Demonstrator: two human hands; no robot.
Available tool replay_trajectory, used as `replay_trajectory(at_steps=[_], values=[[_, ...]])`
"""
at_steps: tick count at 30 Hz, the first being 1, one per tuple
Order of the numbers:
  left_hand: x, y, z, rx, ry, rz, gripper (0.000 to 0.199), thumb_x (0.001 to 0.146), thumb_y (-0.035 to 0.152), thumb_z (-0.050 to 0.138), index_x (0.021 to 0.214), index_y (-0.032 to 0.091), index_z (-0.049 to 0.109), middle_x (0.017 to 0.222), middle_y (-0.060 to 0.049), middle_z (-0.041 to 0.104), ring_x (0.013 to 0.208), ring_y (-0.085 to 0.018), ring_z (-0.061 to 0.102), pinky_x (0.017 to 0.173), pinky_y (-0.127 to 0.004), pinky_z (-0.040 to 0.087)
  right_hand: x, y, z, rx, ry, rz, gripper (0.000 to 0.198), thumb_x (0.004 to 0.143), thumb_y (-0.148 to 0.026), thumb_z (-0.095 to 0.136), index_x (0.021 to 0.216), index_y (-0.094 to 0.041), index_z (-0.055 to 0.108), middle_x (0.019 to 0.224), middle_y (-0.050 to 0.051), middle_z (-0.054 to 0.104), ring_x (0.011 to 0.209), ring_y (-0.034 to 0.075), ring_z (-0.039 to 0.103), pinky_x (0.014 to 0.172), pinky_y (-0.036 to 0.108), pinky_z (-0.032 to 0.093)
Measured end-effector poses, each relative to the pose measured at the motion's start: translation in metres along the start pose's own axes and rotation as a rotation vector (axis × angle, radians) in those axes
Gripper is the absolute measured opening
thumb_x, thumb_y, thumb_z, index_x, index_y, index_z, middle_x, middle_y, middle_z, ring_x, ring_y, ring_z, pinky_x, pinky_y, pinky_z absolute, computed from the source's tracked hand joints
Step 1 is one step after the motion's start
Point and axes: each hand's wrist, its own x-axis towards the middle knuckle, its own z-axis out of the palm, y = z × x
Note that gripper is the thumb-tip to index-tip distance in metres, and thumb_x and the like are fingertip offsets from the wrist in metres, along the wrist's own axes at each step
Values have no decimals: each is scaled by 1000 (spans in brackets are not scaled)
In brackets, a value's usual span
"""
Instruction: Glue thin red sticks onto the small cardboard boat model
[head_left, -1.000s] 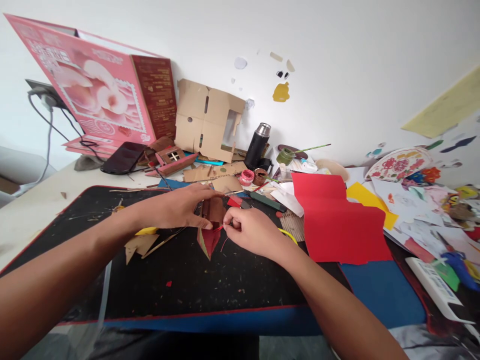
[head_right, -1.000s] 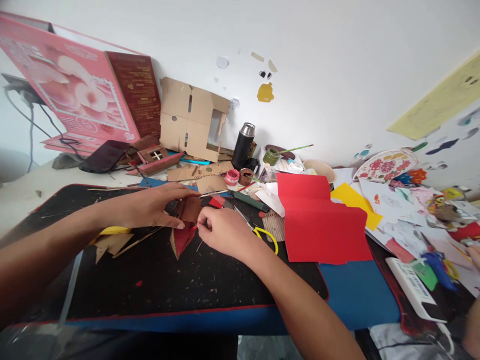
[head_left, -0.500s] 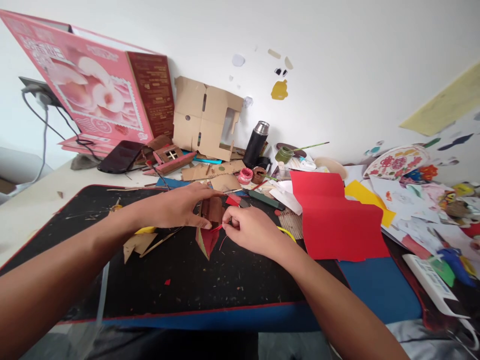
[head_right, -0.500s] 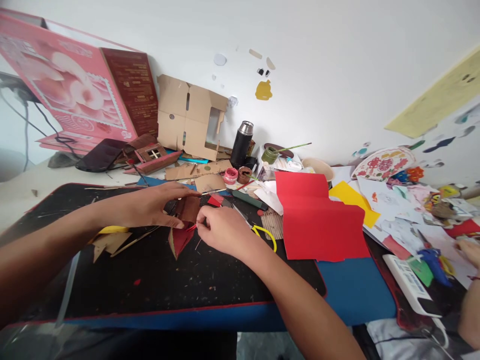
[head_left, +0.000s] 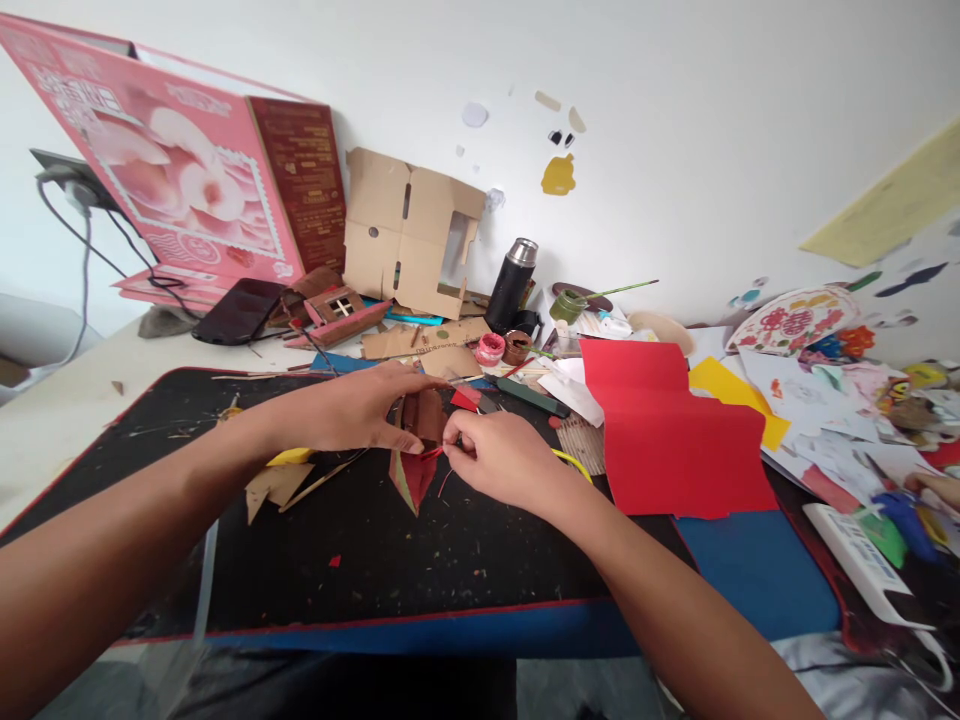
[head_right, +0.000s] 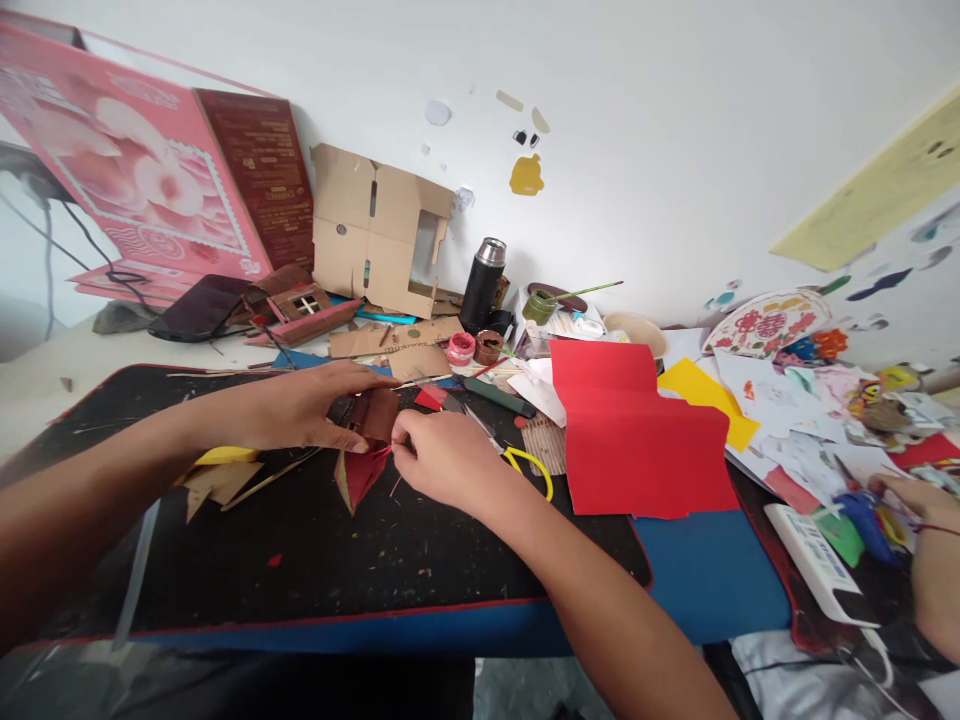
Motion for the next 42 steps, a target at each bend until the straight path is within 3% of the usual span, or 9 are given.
replay_trajectory(at_steps=[12,21,28,42], values=[[-2,-4,-1,-37,18,7,33,92,51,77,110,23,73,101,-3,73,92,-24,66,81,-30,46,1,-2,-1,-11,4,-13,7,98,-18,66,97,-21,72,68,-3,63,60,14,44,61,32,19],[-3,-10,1,-40,42,-3,48,90,52,77,128,24,72,110,-6,76,99,-27,69,83,-33,50,1,-1,-1,-3,28,-29,7,99,-19,66,97,-21,72,67,-3,62,59,14,42,62,31,20],[-3,-6,-1,-43,21,-19,39,90,54,76,114,23,74,102,-5,75,92,-25,67,79,-31,49,0,-1,-1,7,16,-19,7,100,-20,66,100,-21,74,71,-2,67,62,14,49,63,31,23],[-4,-6,-1,-30,27,-8,40,90,54,77,117,24,74,105,-4,74,96,-26,67,82,-31,47,2,-1,-1,3,12,-21,8,102,-24,67,101,-21,74,73,-1,69,64,15,52,62,31,23]])
